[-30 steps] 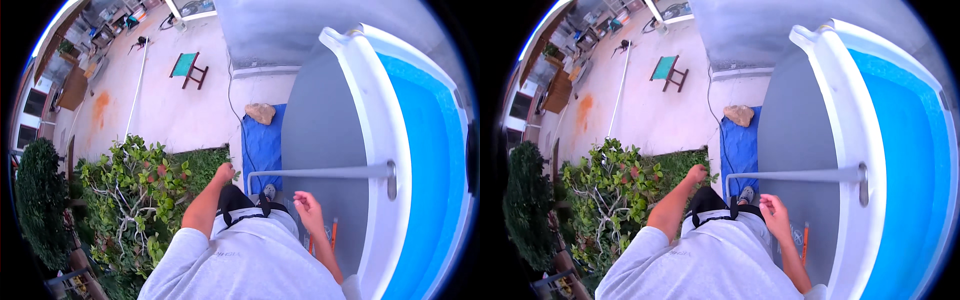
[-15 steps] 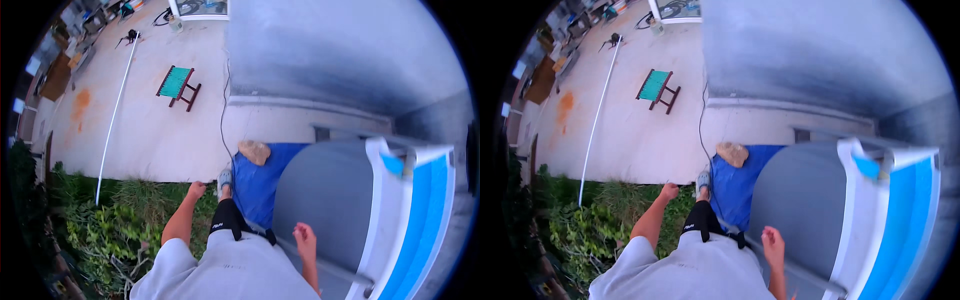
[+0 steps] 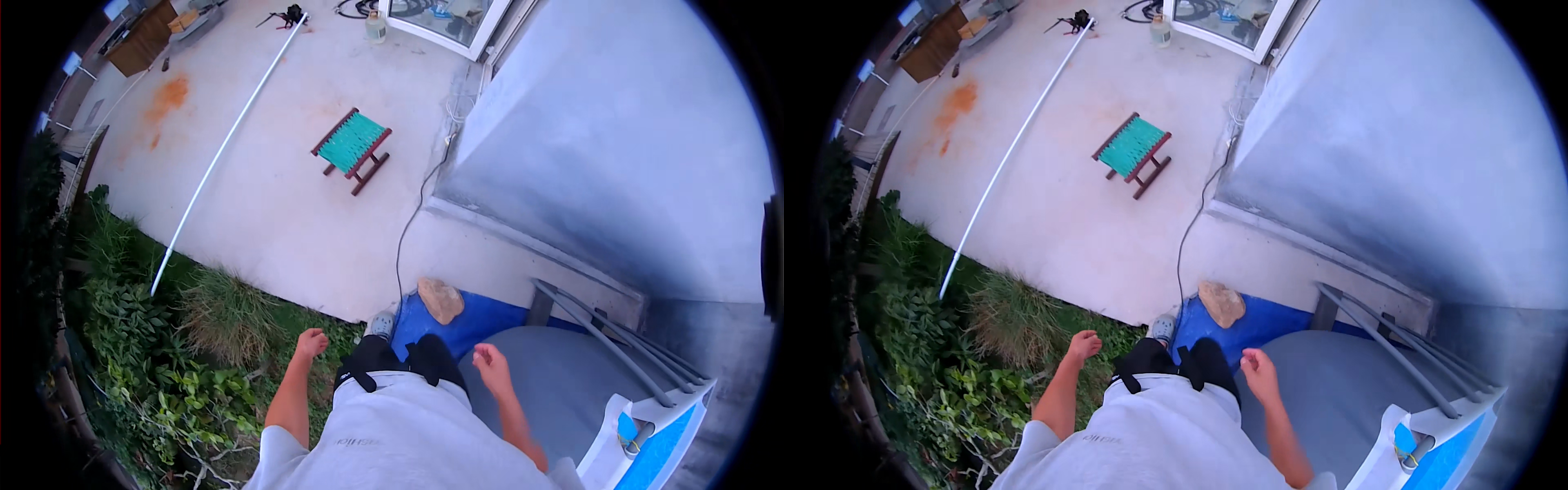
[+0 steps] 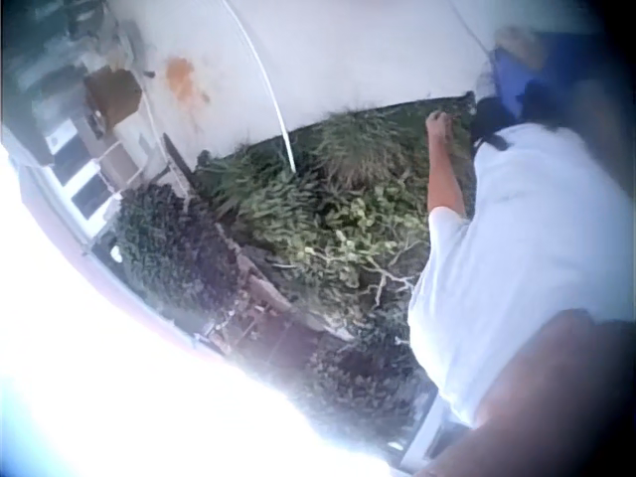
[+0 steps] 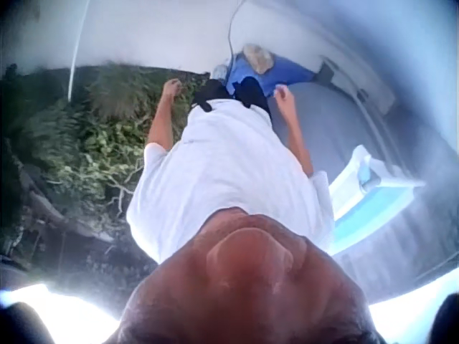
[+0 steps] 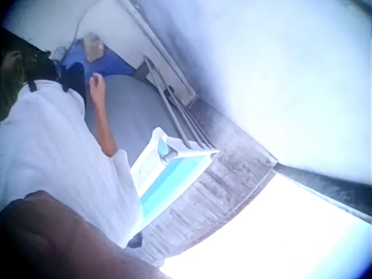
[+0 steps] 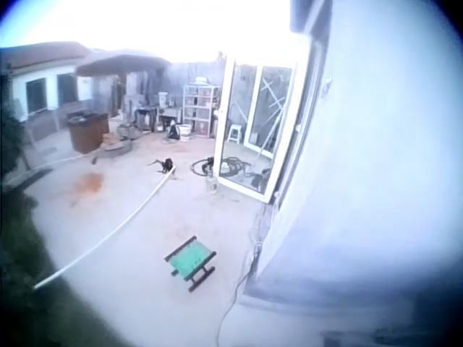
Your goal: The person manipulates the frame and hoses of a portable swimming pool by hand, then unplugs a power cord from an extension strip.
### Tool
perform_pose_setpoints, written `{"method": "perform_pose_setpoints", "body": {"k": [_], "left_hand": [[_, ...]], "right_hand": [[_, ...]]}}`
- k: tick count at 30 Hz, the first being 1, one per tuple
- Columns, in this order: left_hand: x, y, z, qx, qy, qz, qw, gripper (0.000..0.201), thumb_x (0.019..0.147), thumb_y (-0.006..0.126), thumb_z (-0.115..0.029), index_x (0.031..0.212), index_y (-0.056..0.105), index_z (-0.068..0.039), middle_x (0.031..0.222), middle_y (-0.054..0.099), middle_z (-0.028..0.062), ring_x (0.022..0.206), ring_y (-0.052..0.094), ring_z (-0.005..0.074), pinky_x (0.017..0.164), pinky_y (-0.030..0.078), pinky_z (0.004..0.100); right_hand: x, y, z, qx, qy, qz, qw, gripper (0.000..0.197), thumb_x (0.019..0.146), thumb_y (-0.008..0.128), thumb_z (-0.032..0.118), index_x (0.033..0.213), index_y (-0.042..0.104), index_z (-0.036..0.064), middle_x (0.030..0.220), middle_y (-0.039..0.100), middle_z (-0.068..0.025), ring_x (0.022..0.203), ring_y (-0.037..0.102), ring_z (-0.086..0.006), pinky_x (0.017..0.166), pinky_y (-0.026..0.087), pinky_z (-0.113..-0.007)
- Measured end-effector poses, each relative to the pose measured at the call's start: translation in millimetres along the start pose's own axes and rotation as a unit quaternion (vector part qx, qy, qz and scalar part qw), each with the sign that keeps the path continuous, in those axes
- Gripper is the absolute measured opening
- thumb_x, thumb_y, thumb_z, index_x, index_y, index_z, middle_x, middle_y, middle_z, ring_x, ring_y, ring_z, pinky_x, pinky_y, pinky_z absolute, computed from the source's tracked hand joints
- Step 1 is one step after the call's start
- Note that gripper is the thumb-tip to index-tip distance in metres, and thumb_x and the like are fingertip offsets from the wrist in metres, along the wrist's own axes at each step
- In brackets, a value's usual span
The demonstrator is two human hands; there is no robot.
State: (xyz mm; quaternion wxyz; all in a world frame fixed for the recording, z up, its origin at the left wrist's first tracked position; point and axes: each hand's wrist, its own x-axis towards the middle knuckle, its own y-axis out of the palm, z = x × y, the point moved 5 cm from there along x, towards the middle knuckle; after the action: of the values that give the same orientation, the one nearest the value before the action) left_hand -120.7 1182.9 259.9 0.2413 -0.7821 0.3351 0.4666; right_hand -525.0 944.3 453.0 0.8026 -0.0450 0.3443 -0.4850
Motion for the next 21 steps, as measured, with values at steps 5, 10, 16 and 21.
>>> {"method": "perform_pose_setpoints", "body": {"k": [5, 10, 16, 21], "left_hand": [[-11.5, -35.8, -31.4, -0.045, 0.007, -0.041, 0.998, 0.033, 0.082, 0.055, -0.01, 0.113, 0.048, 0.0, 0.089, 0.061, 0.0116, 0.074, 0.061, 0.0175, 0.063, 0.052, 0.0268], [1.6, -43.9, -72.0, -0.119, 0.015, -0.074, 0.99, 0.032, 0.085, 0.052, -0.009, 0.115, 0.045, 0.0, 0.094, 0.06, 0.0122, 0.078, 0.061, 0.0184, 0.067, 0.052, 0.0272], [58.3, -30.2, -139.3, -0.093, -0.045, -0.081, 0.991, 0.031, 0.086, 0.053, -0.009, 0.115, 0.045, -0.002, 0.094, 0.06, 0.0125, 0.078, 0.061, 0.0187, 0.065, 0.052, 0.0268], [124.3, 3.2, -282.2, 0.018, -0.046, -0.055, 0.997, 0.033, 0.083, 0.055, -0.012, 0.113, 0.05, 0.003, 0.088, 0.061, 0.0096, 0.076, 0.059, 0.0135, 0.062, 0.049, 0.0236]], "right_hand": [[90.0, 11.4, 43.9, -0.088, -0.101, 0.02, 0.991, 0.019, 0.083, 0.056, 0.008, 0.099, 0.056, -0.0004, 0.081, 0.059, -0.0052, 0.071, 0.056, -0.0105, 0.065, 0.046, -0.024], [178.6, 7.5, 29.8, -0.095, -0.059, 0.041, 0.993, 0.019, 0.08, 0.056, 0.007, 0.097, 0.056, -0.0024, 0.079, 0.059, -0.008, 0.065, 0.058, -0.0132, 0.059, 0.048, -0.026], [277.5, 15.7, -21.0, -0.109, 0.087, 0.074, 0.987, 0.015, 0.079, 0.058, 0.007, 0.091, 0.056, -0.0014, 0.073, 0.058, -0.0074, 0.06, 0.056, -0.0131, 0.055, 0.047, -0.026], [328.4, 31.6, -34.3, -0.096, 0.264, 0.087, 0.956, 0.01, 0.079, 0.055, 0.007, 0.087, 0.057, 0.0007, 0.07, 0.057, -0.0078, 0.057, 0.056, -0.0141, 0.048, 0.045, -0.026]]}}
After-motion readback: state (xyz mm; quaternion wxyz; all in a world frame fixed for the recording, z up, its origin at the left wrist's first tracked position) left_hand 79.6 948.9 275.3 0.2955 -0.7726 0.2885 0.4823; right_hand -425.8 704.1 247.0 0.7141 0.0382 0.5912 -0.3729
